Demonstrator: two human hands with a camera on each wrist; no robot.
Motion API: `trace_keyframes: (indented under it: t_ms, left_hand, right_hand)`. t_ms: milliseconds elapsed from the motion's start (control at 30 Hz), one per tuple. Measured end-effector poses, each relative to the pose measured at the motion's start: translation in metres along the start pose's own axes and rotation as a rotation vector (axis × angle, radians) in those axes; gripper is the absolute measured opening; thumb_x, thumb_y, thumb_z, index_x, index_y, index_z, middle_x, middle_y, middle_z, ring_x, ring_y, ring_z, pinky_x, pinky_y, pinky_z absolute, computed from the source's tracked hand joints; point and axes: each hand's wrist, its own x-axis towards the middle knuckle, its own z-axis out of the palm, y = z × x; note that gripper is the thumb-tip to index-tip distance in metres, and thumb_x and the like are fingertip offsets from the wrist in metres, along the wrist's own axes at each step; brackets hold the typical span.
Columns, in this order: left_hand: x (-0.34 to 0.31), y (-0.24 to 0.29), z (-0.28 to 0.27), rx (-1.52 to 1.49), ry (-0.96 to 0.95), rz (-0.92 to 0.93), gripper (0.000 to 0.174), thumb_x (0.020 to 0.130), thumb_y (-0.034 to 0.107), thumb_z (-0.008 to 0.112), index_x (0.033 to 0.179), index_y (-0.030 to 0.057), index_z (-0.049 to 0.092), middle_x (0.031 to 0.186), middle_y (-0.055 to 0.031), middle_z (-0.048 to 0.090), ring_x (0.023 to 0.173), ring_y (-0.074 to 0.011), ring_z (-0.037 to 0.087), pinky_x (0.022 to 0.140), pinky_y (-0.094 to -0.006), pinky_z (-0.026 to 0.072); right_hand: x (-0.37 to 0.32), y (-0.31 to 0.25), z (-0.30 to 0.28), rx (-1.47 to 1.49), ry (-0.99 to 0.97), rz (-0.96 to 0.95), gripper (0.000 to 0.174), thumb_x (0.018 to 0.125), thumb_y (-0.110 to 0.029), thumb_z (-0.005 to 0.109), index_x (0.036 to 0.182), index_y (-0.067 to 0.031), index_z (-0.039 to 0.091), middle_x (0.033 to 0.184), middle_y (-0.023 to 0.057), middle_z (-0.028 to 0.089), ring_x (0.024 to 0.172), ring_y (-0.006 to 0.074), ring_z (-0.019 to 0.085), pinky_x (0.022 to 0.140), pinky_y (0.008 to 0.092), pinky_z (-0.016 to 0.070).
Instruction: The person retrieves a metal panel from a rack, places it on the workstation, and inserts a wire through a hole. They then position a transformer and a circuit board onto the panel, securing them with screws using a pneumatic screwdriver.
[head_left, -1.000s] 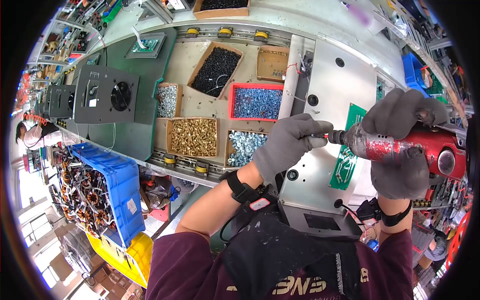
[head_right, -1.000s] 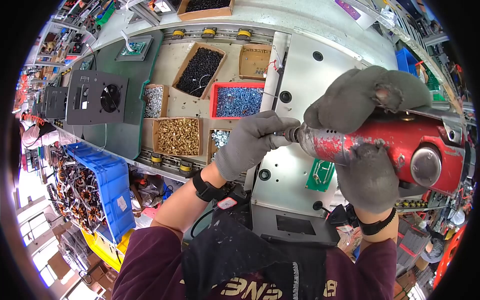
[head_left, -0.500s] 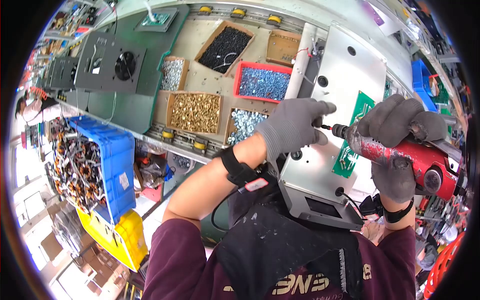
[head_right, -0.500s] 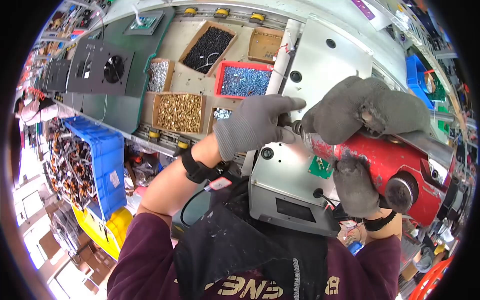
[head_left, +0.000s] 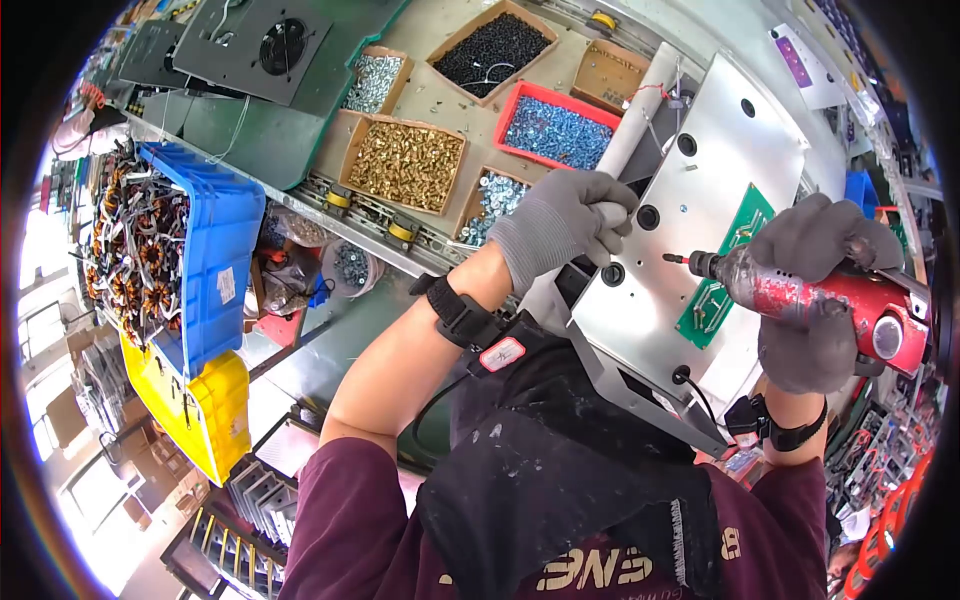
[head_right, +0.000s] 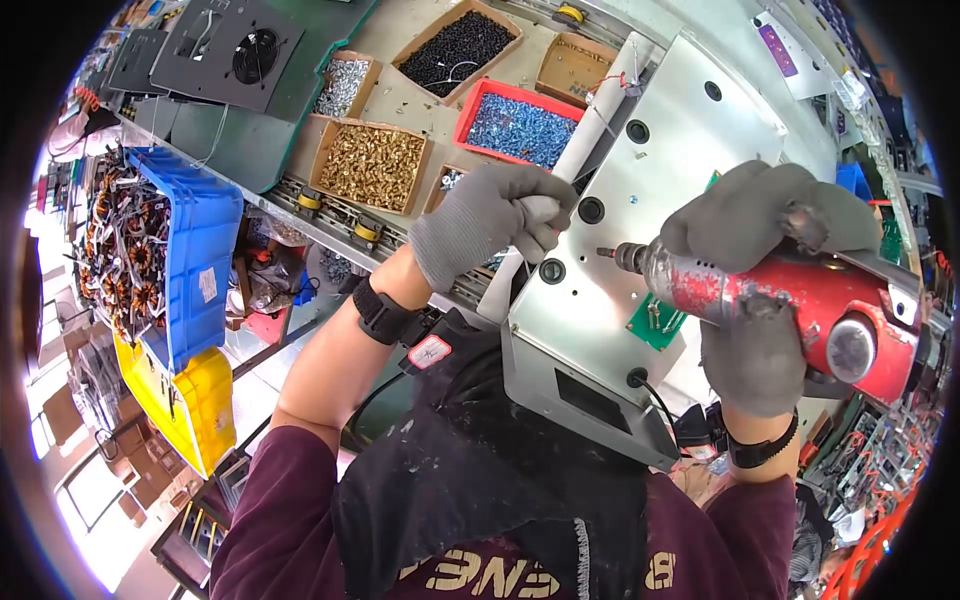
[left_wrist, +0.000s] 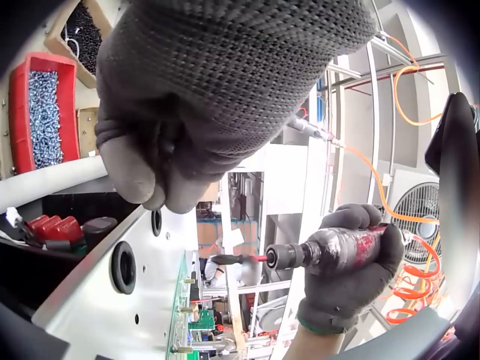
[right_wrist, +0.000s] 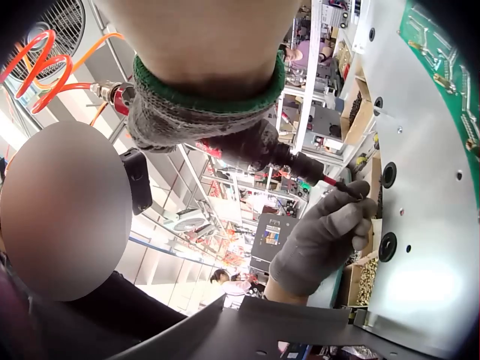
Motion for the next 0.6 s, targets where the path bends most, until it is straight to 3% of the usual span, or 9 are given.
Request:
trace_keyframes:
  t_ms: [67, 133, 233, 367, 433, 600]
  left_hand:
    - [-0.002, 0.005, 0.004, -0.122, 0.037, 0.014, 0.028, 0.092, 0.019, 0.059, 0.106, -0.0057, 0.059, 0.081, -0.0105, 0.064, 0.062, -0.0127, 0.061, 0.051, -0.0217, 0.0498]
    - [-0.003, 0.011, 0.006, -0.298, -0.069, -0.117, 0.035, 0.095, 0.030, 0.055, 0.103, -0.0044, 0.058, 0.076, -0.0113, 0.064, 0.055, -0.0119, 0.060, 0.047, -0.0215, 0.0484]
    - [-0.008, 0.027, 0.009, -0.197, -0.100, -0.185, 0.040, 0.095, 0.037, 0.052, 0.100, -0.0022, 0.059, 0.069, -0.0096, 0.062, 0.052, -0.0116, 0.059, 0.047, -0.0215, 0.0483]
    - [-0.002, 0.018, 0.015, -0.016, -0.063, -0.124, 0.036, 0.092, 0.031, 0.060, 0.100, -0.0034, 0.062, 0.067, -0.0069, 0.063, 0.052, -0.0088, 0.058, 0.047, -0.0209, 0.0465]
    - [0.005, 0.002, 0.016, 0.343, 0.102, 0.329, 0.029, 0.084, 0.022, 0.070, 0.100, -0.0025, 0.067, 0.069, -0.0043, 0.065, 0.053, -0.0053, 0.055, 0.048, -0.0207, 0.0449]
    - [-0.010, 0.023, 0.030, 0.373, 0.096, 0.121, 0.028, 0.077, 0.013, 0.076, 0.102, 0.0025, 0.069, 0.071, -0.0025, 0.067, 0.053, -0.0026, 0.054, 0.049, -0.0210, 0.0448]
  right_hand:
    - [0.004, -0.003, -0.002, 0.024, 0.033, -0.006, 0.038, 0.081, -0.025, 0.063, 0.115, -0.0141, 0.053, 0.079, 0.0013, 0.043, 0.073, 0.0164, 0.042, 0.060, 0.0297, 0.0406]
    - [0.008, -0.004, -0.007, 0.031, 0.000, -0.085, 0.038, 0.080, -0.027, 0.064, 0.114, -0.0151, 0.053, 0.079, 0.0003, 0.042, 0.072, 0.0152, 0.040, 0.063, 0.0287, 0.0384]
    - [0.016, -0.006, -0.007, 0.058, -0.032, -0.169, 0.039, 0.079, -0.029, 0.063, 0.113, -0.0152, 0.051, 0.077, -0.0010, 0.038, 0.071, 0.0139, 0.035, 0.065, 0.0280, 0.0329]
    - [0.020, -0.007, -0.008, 0.067, -0.052, -0.223, 0.037, 0.080, -0.028, 0.061, 0.112, -0.0138, 0.048, 0.077, -0.0012, 0.034, 0.070, 0.0138, 0.032, 0.064, 0.0287, 0.0284]
    - [0.021, -0.008, -0.005, 0.040, -0.004, -0.237, 0.037, 0.081, -0.028, 0.061, 0.112, -0.0137, 0.048, 0.077, -0.0010, 0.034, 0.070, 0.0138, 0.032, 0.064, 0.0287, 0.0287]
    - [0.022, -0.002, -0.003, 0.106, -0.032, -0.185, 0.037, 0.081, -0.027, 0.061, 0.114, -0.0152, 0.050, 0.080, 0.0000, 0.040, 0.073, 0.0148, 0.037, 0.065, 0.0293, 0.0339]
